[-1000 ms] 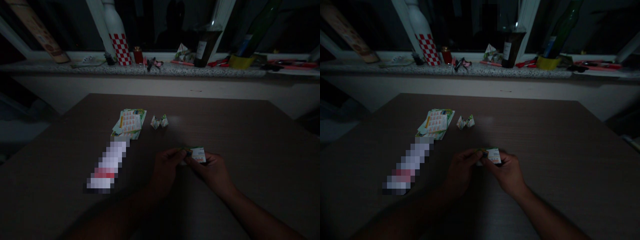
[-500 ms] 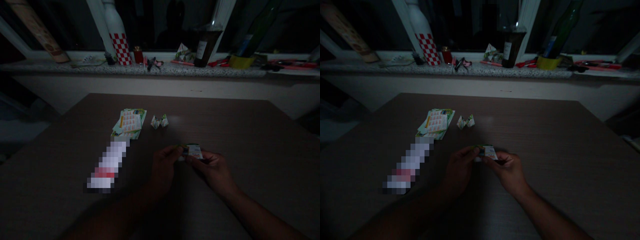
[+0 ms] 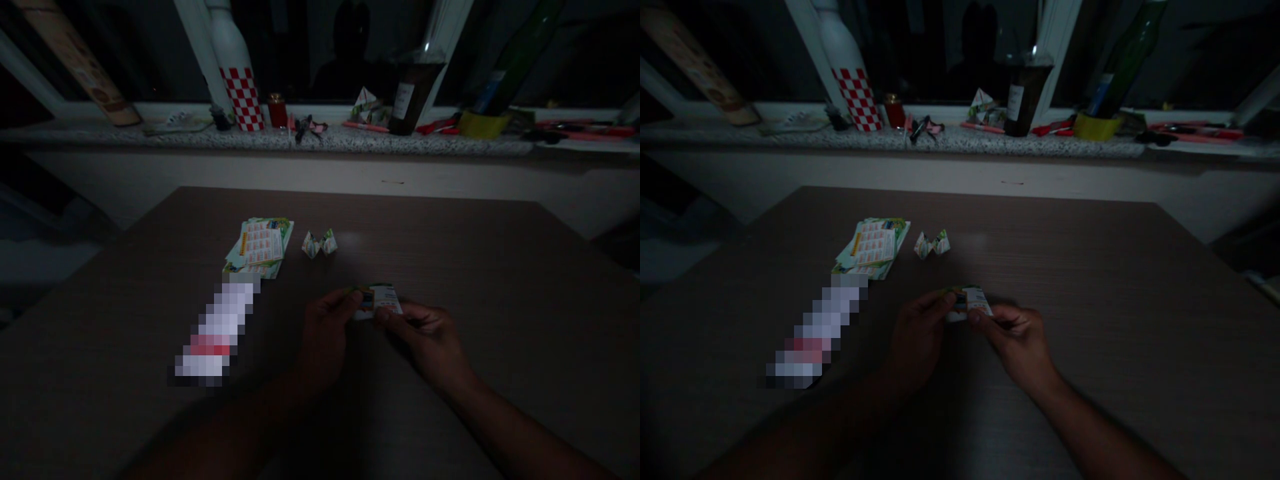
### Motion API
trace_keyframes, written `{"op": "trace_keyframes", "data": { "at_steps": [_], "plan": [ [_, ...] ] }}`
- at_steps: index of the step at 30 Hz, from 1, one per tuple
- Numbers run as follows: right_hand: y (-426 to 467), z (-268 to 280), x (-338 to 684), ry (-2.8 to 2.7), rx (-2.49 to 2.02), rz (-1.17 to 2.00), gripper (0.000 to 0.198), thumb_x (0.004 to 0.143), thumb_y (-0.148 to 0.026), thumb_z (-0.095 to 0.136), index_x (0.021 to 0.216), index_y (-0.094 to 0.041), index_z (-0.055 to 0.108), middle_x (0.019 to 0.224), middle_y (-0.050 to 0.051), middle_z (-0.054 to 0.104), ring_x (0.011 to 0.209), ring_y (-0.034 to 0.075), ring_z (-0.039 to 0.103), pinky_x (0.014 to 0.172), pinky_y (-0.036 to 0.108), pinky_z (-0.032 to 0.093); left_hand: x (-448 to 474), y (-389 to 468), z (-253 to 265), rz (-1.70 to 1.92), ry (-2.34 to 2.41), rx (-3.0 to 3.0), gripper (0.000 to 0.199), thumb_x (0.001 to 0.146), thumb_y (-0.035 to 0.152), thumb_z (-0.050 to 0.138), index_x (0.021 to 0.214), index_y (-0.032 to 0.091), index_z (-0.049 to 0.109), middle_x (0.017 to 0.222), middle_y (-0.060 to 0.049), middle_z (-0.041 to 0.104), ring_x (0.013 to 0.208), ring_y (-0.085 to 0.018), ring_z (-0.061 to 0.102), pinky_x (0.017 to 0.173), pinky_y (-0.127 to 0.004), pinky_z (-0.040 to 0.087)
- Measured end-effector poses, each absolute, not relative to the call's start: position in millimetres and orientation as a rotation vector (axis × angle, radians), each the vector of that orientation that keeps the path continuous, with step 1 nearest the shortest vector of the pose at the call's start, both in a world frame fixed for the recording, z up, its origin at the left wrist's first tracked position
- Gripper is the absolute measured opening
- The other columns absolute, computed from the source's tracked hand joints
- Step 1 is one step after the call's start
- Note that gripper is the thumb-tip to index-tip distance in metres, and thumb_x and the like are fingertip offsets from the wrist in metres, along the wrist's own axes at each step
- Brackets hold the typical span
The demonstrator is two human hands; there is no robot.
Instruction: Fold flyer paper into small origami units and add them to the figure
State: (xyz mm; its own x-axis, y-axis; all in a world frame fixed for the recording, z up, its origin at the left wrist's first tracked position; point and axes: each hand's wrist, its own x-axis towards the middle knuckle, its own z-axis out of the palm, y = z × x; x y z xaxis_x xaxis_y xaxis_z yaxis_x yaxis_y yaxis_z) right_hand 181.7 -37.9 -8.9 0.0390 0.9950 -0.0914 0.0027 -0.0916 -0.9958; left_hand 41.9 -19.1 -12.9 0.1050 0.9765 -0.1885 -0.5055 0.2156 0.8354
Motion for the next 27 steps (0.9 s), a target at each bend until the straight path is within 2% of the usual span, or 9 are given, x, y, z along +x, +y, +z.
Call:
{"op": "trace_keyframes", "data": {
  "at_steps": [6,11,16,21,27],
  "plan": [
    [-39.7,-6.5,182.0,-1.154,-1.312,1.22,0.023,0.073,-0.038,0.07,0.063,-0.017,0.072,0.066,0.004,0.071,0.061,0.016,0.063,0.059,0.026,0.048,42.4,-17.5,-13.8,1.257,0.872,0.628,0.011,0.074,0.025,0.07,0.077,0.014,0.074,0.074,-0.003,0.072,0.07,-0.015,0.063,0.071,-0.026,0.048],
    [-40.7,-6.8,182.3,-1.174,-1.268,1.194,0.02,0.074,-0.036,0.07,0.065,-0.018,0.073,0.062,0.001,0.069,0.062,0.016,0.063,0.061,0.026,0.049,41.8,-17.6,-12.1,1.238,0.885,0.642,0.013,0.074,0.025,0.069,0.079,0.014,0.074,0.076,-0.003,0.072,0.072,-0.016,0.064,0.072,-0.027,0.048],
    [-41.3,-9.2,184.5,-1.219,-1.281,1.159,0.023,0.077,-0.038,0.067,0.069,-0.018,0.073,0.071,0.004,0.072,0.07,0.019,0.065,0.066,0.028,0.049,41.9,-16.2,-6.1,1.251,0.862,0.564,0.012,0.072,0.023,0.07,0.076,0.012,0.073,0.073,-0.005,0.072,0.069,-0.017,0.065,0.072,-0.028,0.049],
    [-40.8,-7.2,185.6,-1.251,-1.319,1.109,0.028,0.077,-0.04,0.066,0.062,-0.017,0.069,0.063,0.003,0.068,0.059,0.016,0.061,0.056,0.026,0.046,43.4,-14.9,-4.6,1.252,0.837,0.55,0.013,0.072,0.023,0.07,0.078,0.012,0.073,0.075,-0.006,0.073,0.071,-0.018,0.066,0.071,-0.029,0.049],
    [-42.0,-7.9,186.8,-1.241,-1.312,1.092,0.026,0.079,-0.041,0.065,0.066,-0.018,0.07,0.067,0.003,0.068,0.061,0.016,0.061,0.057,0.026,0.046,42.8,-16.9,-8.1,1.242,0.846,0.574,0.011,0.073,0.023,0.069,0.076,0.013,0.073,0.074,-0.005,0.073,0.07,-0.017,0.065,0.072,-0.028,0.049]
  ]
}}
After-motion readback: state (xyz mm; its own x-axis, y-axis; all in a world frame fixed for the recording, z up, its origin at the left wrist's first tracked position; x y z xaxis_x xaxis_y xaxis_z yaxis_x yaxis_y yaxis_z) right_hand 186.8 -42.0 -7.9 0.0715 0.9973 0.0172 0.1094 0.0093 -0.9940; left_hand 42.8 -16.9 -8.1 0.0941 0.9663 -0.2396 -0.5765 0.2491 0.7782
